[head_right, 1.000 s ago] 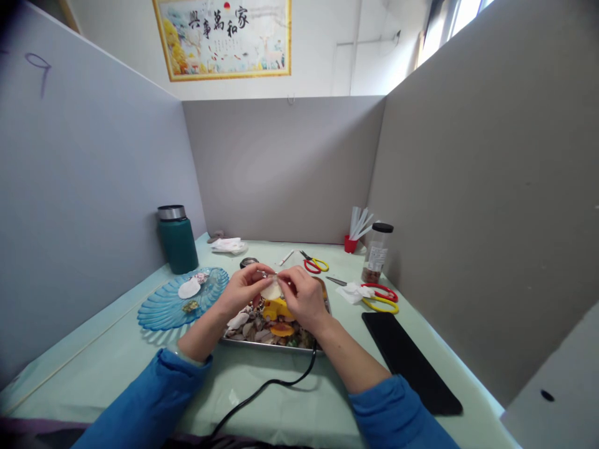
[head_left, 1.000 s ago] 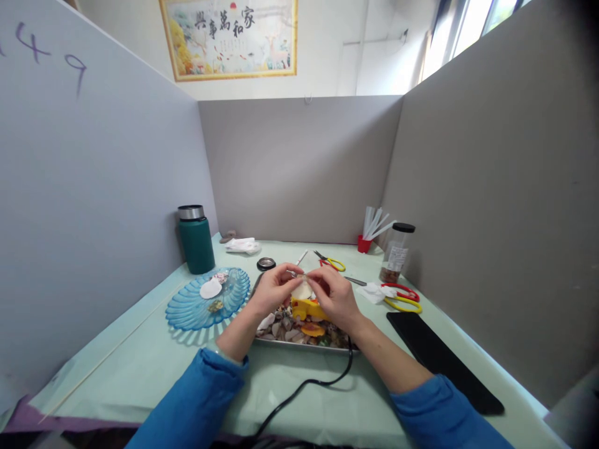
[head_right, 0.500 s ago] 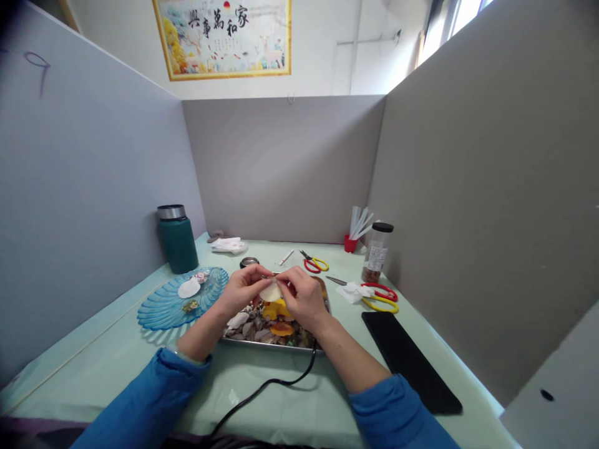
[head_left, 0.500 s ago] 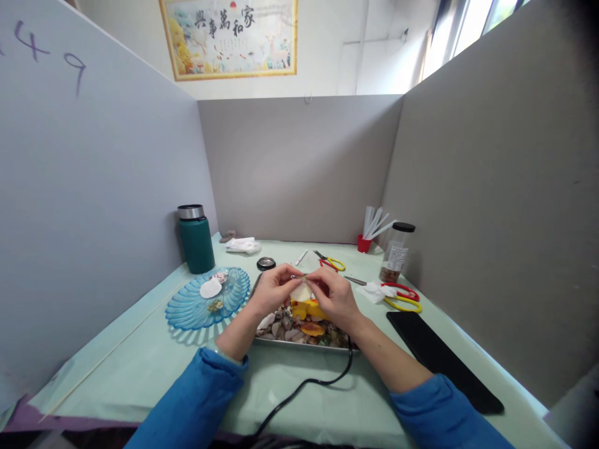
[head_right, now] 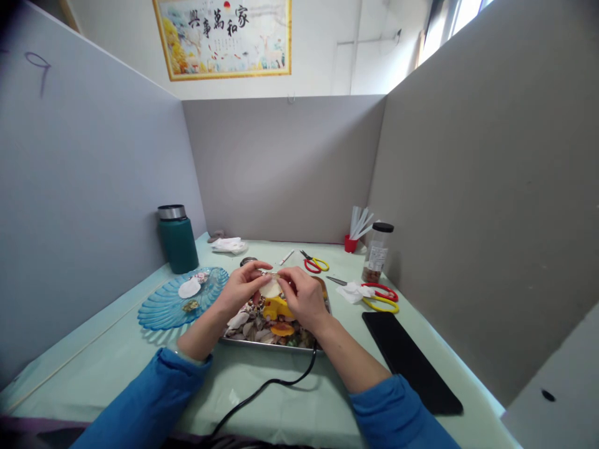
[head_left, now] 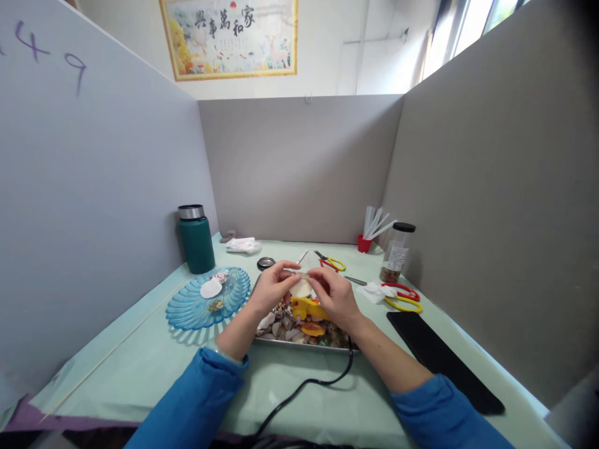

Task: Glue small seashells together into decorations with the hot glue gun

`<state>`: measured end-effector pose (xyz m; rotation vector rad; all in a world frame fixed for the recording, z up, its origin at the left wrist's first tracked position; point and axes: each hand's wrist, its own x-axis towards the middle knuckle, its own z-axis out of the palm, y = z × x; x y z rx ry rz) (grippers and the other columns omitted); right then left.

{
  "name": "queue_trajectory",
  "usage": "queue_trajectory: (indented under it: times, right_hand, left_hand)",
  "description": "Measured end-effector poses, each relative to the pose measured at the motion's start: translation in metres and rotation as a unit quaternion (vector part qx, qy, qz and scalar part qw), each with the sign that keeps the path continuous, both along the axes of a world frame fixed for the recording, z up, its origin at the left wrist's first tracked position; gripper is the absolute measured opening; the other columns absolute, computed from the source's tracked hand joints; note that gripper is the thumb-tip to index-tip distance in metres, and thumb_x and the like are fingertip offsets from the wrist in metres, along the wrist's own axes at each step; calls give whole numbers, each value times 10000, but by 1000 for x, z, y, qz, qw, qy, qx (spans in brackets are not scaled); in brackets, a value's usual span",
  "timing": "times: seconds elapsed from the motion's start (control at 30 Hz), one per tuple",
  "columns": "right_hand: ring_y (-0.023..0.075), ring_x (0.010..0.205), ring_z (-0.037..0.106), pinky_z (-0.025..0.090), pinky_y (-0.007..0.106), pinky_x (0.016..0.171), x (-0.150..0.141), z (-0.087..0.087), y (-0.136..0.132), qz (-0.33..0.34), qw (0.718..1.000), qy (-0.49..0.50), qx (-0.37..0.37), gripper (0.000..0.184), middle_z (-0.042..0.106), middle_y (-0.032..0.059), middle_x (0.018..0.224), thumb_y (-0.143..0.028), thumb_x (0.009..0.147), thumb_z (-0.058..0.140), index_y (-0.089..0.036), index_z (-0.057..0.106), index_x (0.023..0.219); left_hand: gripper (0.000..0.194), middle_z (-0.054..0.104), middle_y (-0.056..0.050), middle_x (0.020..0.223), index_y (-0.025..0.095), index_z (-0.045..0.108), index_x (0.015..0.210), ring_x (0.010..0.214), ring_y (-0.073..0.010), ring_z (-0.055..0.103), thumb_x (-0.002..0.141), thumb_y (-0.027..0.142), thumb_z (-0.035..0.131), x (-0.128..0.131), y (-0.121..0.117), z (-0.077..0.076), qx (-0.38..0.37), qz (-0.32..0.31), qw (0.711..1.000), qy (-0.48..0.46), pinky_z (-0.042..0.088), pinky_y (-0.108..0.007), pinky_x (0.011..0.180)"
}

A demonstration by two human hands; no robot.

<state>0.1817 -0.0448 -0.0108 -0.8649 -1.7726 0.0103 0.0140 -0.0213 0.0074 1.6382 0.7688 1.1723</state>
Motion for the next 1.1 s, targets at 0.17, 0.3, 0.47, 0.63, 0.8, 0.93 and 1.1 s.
queue_trajectory:
  times: [0.17, 0.3, 0.47, 0.63, 0.8, 0.93, 1.1]
  right_hand:
    - [165, 727, 574, 453, 278, 654, 1, 2, -1, 1, 1000, 1, 4, 121, 621, 51, 824, -243, 876, 485, -199, 592, 910]
    - [167, 733, 572, 453, 278, 659, 1, 2, -1, -4, 1000, 1, 6, 117, 617, 51, 822, -237, 873, 486, -200, 591, 907]
    - [170, 743, 573, 450, 279, 663, 1, 1, -1, -8, 1000, 7, 2, 114, 619, 52, 836, -233, 872, 483, -201, 588, 907]
    - [162, 713, 567, 448, 274, 650, 1, 1, -1, -11, 1000, 3, -4, 111, 610, 44, 803, -238, 868, 493, -198, 591, 901]
    - [159, 713, 558, 439, 267, 650, 1, 2, -1, -10, 1000, -4, -5, 114, 603, 43, 790, -233, 871, 489, -194, 595, 885]
    - [150, 718, 555, 431, 256, 649, 1, 3, -2, -1, 1000, -23, -1, 111, 605, 44, 800, -222, 863, 498, -179, 594, 896]
    - [136, 680, 550, 426, 243, 627, 1, 4, -4, -1, 999, -34, -12, 147, 613, 44, 812, -257, 866, 502, -170, 590, 946]
  left_hand:
    - [311, 525, 46, 569, 132, 598, 845, 335, -43, 442, 741, 425, 616, -1, 3, -4, -12, -11, 1000, 18, 324, -157, 322]
    - [317, 530, 41, 583, 134, 623, 874, 354, -41, 445, 738, 420, 619, -1, 2, -3, -22, -19, 999, 19, 334, -159, 346]
    - [310, 526, 36, 579, 127, 631, 901, 360, -45, 451, 747, 395, 613, -2, 1, -2, -16, -34, 999, 18, 325, -161, 356]
    - [294, 524, 37, 575, 126, 620, 885, 350, -45, 454, 759, 391, 601, -1, 3, -3, -6, -19, 999, 29, 305, -157, 342]
    - [329, 541, 37, 616, 135, 601, 899, 350, -44, 450, 744, 425, 612, 0, 0, 0, -10, -5, 999, 37, 340, -165, 339]
    - [318, 523, 48, 571, 141, 583, 830, 355, -53, 442, 738, 444, 615, 0, -2, 2, -3, 13, 999, 52, 351, -167, 329]
    - [307, 503, 47, 543, 141, 584, 775, 383, -52, 418, 734, 443, 623, -1, 0, 1, 0, 14, 999, 49, 345, -157, 331]
